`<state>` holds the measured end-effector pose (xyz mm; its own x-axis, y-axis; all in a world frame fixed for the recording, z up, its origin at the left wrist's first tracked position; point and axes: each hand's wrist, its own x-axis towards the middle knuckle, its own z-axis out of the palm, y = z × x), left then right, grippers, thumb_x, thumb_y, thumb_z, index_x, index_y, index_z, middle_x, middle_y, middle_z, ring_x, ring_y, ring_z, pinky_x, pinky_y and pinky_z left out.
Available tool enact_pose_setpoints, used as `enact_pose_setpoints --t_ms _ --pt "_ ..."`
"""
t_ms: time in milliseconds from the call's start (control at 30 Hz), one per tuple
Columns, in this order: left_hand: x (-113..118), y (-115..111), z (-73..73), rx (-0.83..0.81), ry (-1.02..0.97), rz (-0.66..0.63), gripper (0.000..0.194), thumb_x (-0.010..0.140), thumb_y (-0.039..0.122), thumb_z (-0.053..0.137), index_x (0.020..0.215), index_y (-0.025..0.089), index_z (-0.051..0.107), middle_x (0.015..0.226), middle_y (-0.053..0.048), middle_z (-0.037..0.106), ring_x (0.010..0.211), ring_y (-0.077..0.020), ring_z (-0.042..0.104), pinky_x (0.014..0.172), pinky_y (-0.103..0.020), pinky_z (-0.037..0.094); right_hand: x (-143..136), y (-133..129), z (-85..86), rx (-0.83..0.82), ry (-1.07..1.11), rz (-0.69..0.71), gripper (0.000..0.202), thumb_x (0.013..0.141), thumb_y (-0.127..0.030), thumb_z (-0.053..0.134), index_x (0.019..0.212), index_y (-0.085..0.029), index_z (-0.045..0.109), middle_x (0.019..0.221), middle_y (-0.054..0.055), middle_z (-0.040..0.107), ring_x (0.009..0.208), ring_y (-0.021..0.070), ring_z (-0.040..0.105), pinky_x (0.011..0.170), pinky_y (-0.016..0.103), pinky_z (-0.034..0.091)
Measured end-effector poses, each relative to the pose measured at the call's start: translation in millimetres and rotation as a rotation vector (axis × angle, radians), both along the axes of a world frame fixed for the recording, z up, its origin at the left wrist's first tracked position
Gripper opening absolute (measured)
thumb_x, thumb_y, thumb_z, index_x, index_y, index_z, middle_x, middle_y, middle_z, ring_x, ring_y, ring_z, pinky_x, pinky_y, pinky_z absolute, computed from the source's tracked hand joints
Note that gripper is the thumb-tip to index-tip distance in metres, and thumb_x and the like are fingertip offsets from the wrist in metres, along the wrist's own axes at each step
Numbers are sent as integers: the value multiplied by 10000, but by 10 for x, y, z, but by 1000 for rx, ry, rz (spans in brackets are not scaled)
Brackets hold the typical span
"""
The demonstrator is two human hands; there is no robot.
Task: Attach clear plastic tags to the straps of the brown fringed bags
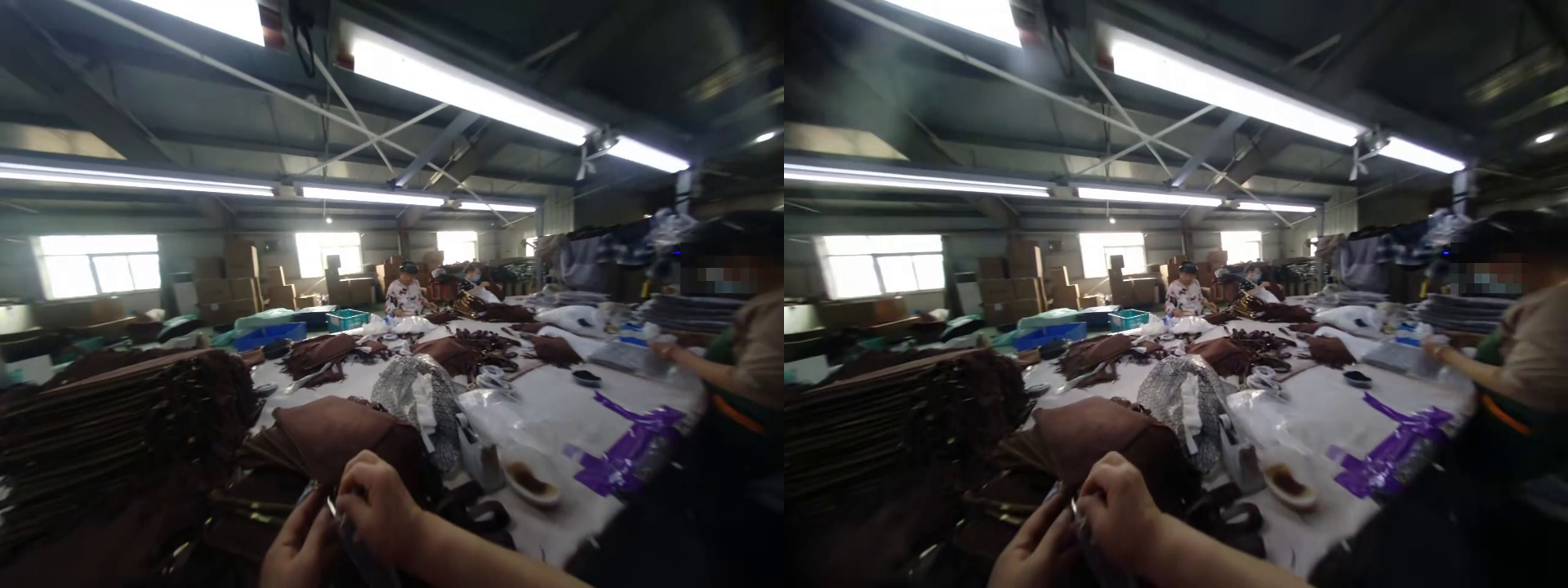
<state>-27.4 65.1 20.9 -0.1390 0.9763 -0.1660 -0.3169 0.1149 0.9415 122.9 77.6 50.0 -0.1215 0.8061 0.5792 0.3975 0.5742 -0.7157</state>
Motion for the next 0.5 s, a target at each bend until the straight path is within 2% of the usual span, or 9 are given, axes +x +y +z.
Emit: enact_pose_setpoints --t_ms 133,300,500 --pt "30 37 28 41 -20 -36 461 658 301 805 1080 173 673 1032 -123 755 880 -281 720 740 -369 589 -20 18 5 40 15 15 167 707 -6 588 701 -164 643 874 18 613 847 128 577 798 225 439" --pt "44 55 34 140 151 -23 364 696 376 751 991 165 719 963 -104 766 953 -293 693 784 -348 571 -70 40 65 77 -82 -26 155 747 -29 579 714 -171 631 872 26 584 837 143 555 789 254 436" --pt "5 32 93 209 208 -38 440 600 469 796 930 181 751 894 -82 768 889 -295 689 706 -315 564 -143 60 242 144 -220 -58 123 738 -66 610 715 -185 634 905 27 626 895 179 534 866 311 402"
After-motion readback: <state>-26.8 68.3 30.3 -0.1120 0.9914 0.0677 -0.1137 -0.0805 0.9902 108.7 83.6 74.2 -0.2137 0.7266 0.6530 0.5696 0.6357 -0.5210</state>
